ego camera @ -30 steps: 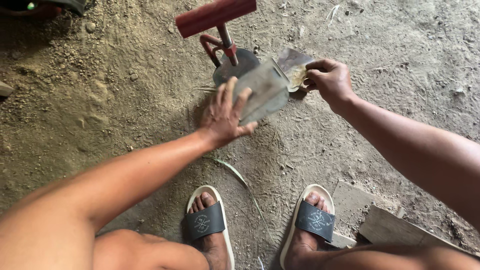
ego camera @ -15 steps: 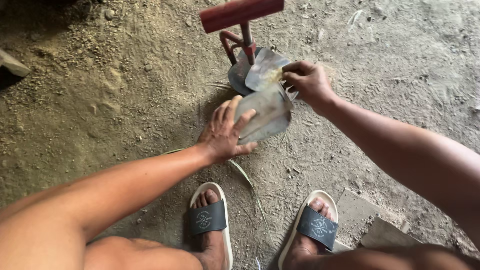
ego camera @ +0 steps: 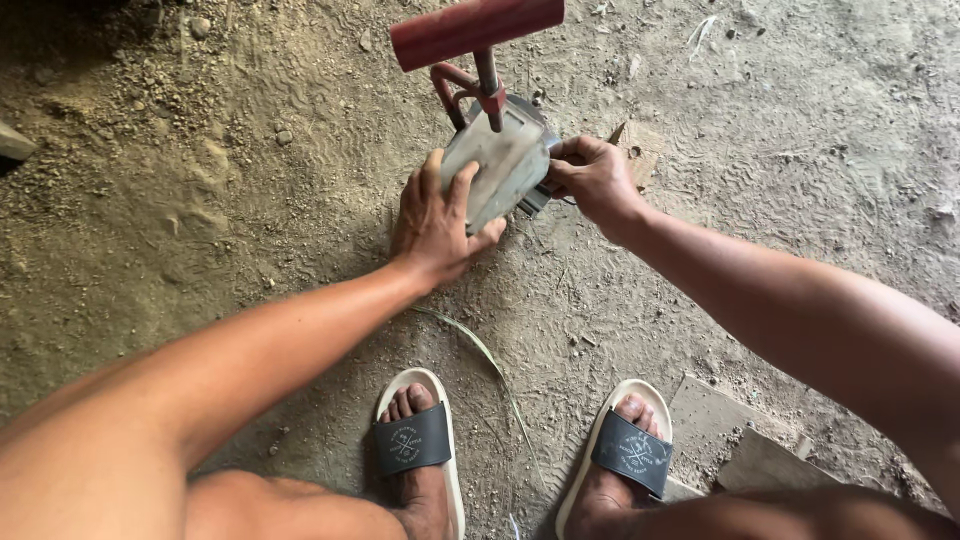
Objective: The person places a wooden block onto a metal base, fits a metal plate over it, and secures it by inserting a metal piece and hitting it with pliers.
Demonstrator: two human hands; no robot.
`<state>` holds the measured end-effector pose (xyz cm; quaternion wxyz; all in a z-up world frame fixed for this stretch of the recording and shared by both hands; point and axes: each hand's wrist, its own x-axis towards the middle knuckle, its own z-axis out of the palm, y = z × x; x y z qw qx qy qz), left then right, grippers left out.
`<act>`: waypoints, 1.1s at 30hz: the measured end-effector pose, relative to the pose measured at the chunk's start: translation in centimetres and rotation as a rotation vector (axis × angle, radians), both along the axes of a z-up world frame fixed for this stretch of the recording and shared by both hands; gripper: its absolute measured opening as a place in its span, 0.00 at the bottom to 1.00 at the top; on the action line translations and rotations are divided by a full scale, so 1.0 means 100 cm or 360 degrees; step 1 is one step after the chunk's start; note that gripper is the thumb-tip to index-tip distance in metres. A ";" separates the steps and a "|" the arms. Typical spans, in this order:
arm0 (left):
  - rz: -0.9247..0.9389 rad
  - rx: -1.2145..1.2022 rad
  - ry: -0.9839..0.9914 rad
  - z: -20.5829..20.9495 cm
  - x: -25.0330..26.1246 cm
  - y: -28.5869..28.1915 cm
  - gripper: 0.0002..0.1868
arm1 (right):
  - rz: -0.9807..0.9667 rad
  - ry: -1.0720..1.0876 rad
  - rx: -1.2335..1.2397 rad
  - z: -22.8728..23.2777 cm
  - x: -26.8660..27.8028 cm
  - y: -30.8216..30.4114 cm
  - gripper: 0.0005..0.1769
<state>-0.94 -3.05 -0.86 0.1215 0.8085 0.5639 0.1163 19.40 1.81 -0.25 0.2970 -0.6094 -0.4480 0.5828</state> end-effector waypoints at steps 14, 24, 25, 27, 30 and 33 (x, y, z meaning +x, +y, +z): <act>0.0171 -0.0123 -0.0011 -0.005 0.020 0.018 0.40 | 0.0002 -0.0054 -0.0019 0.015 -0.011 0.004 0.17; 0.0138 -0.0247 0.0233 -0.003 0.034 0.029 0.41 | -0.0054 -0.0193 -0.0049 0.009 0.007 0.003 0.17; 0.0134 -0.0248 0.0233 -0.004 0.034 0.029 0.41 | -0.0042 -0.0235 -0.0020 0.008 0.009 0.002 0.16; 0.0125 -0.0198 0.0236 -0.005 0.034 0.029 0.41 | -0.0029 -0.0271 0.0005 0.005 0.012 0.001 0.16; 0.0144 -0.0355 0.0342 -0.002 0.031 0.028 0.41 | -0.0028 -0.0367 -0.0003 -0.003 0.025 0.002 0.15; 0.0153 -0.0220 0.0138 -0.004 0.028 0.026 0.41 | -0.0027 -0.0585 0.0137 -0.022 0.050 0.007 0.13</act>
